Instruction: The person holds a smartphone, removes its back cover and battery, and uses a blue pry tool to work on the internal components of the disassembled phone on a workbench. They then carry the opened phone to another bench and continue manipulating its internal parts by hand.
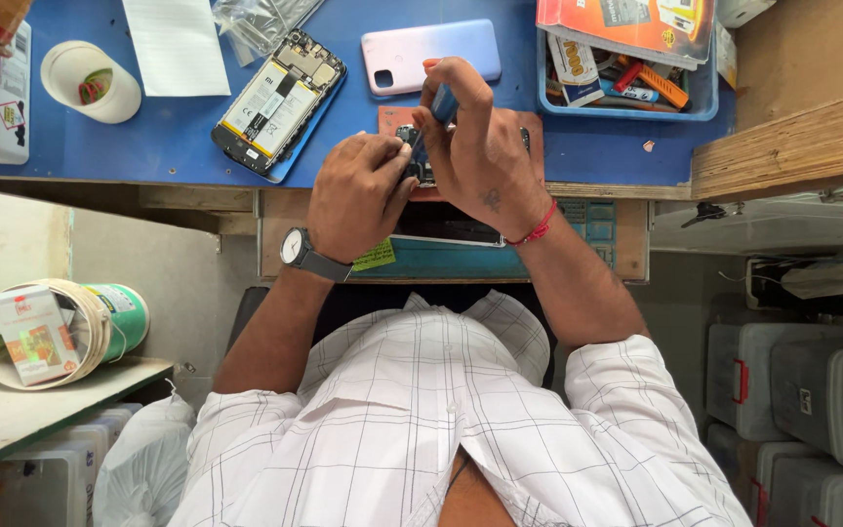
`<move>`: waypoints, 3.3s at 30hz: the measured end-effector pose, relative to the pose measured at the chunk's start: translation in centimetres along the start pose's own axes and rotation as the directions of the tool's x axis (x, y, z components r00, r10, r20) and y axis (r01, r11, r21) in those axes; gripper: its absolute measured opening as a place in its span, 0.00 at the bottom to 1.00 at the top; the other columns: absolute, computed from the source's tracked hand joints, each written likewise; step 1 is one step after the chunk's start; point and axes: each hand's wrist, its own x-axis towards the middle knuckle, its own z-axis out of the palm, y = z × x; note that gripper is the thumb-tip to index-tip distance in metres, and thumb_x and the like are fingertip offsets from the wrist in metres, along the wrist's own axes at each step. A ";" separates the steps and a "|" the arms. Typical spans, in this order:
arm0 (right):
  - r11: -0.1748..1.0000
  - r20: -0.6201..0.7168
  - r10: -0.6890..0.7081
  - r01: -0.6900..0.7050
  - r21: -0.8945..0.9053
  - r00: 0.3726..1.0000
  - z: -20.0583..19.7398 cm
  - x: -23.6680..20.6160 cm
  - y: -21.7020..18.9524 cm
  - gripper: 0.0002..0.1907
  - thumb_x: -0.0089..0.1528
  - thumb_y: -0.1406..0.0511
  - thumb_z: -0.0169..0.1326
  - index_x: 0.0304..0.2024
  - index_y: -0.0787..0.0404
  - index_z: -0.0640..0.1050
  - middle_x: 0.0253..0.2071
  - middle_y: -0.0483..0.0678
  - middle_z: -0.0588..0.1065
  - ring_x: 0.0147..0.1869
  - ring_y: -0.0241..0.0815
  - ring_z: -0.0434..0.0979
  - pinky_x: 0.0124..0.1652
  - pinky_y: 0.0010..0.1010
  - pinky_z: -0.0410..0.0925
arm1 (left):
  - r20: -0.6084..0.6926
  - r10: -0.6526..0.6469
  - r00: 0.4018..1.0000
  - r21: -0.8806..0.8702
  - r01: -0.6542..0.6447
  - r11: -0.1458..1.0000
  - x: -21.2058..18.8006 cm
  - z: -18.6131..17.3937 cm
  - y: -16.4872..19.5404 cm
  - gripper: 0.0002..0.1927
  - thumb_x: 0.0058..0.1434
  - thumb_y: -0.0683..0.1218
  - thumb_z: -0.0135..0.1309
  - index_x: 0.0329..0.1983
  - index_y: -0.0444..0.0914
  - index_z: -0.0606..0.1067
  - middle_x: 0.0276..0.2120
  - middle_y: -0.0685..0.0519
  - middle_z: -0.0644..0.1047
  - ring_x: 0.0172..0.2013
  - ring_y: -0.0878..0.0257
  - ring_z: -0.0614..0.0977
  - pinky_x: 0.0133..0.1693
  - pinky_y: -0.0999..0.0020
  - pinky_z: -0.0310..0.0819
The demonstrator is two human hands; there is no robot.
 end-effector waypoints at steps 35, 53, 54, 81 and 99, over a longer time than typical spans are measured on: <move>0.954 -0.301 0.150 -0.058 0.295 0.942 -2.1 -3.7 3.2 0.28 0.80 0.70 0.47 0.70 0.46 0.46 0.45 0.55 0.70 0.42 0.43 0.79 0.48 0.35 0.79 | -0.051 0.083 0.995 0.337 -0.062 0.940 7.5 6.2 -5.1 0.14 0.63 0.49 0.63 0.22 0.43 0.78 0.17 0.56 0.75 0.19 0.63 0.76 0.24 0.65 0.68; 0.942 -0.393 0.261 -0.143 0.304 0.882 -0.7 -2.2 9.4 0.34 0.78 0.73 0.47 0.68 0.39 0.41 0.53 0.55 0.67 0.46 0.44 0.81 0.45 0.46 0.79 | -0.064 0.011 0.998 -0.254 -0.027 0.967 4.8 1.9 -8.1 0.18 0.70 0.45 0.62 0.56 0.30 0.70 0.49 0.44 0.74 0.51 0.48 0.74 0.55 0.52 0.67; 0.951 -0.385 0.229 -0.120 0.286 0.894 -0.4 -1.9 10.2 0.33 0.77 0.73 0.46 0.68 0.41 0.42 0.52 0.57 0.67 0.47 0.47 0.81 0.45 0.49 0.80 | -0.045 0.010 0.999 -0.258 -0.022 0.966 5.1 2.0 -8.6 0.15 0.68 0.45 0.63 0.49 0.33 0.71 0.46 0.44 0.74 0.48 0.49 0.74 0.53 0.53 0.67; 0.685 -0.319 0.623 -0.302 0.663 0.714 -1.4 -2.0 8.3 0.11 0.76 0.69 0.49 0.58 0.71 0.68 0.47 0.63 0.76 0.34 0.47 0.78 0.34 0.36 0.74 | -0.068 -0.132 0.989 -0.516 0.078 0.853 4.1 0.3 -10.3 0.07 0.62 0.36 0.59 0.40 0.34 0.72 0.40 0.47 0.75 0.39 0.53 0.72 0.42 0.60 0.68; 0.875 0.388 0.469 -0.477 -0.082 0.793 -0.6 1.7 3.0 0.16 0.67 0.66 0.65 0.50 0.70 0.76 0.27 0.50 0.77 0.32 0.39 0.80 0.29 0.31 0.68 | 0.125 0.003 0.992 -0.446 0.053 0.893 1.5 -1.3 -9.1 0.46 0.62 0.44 0.73 0.75 0.37 0.57 0.67 0.45 0.67 0.68 0.47 0.67 0.70 0.55 0.59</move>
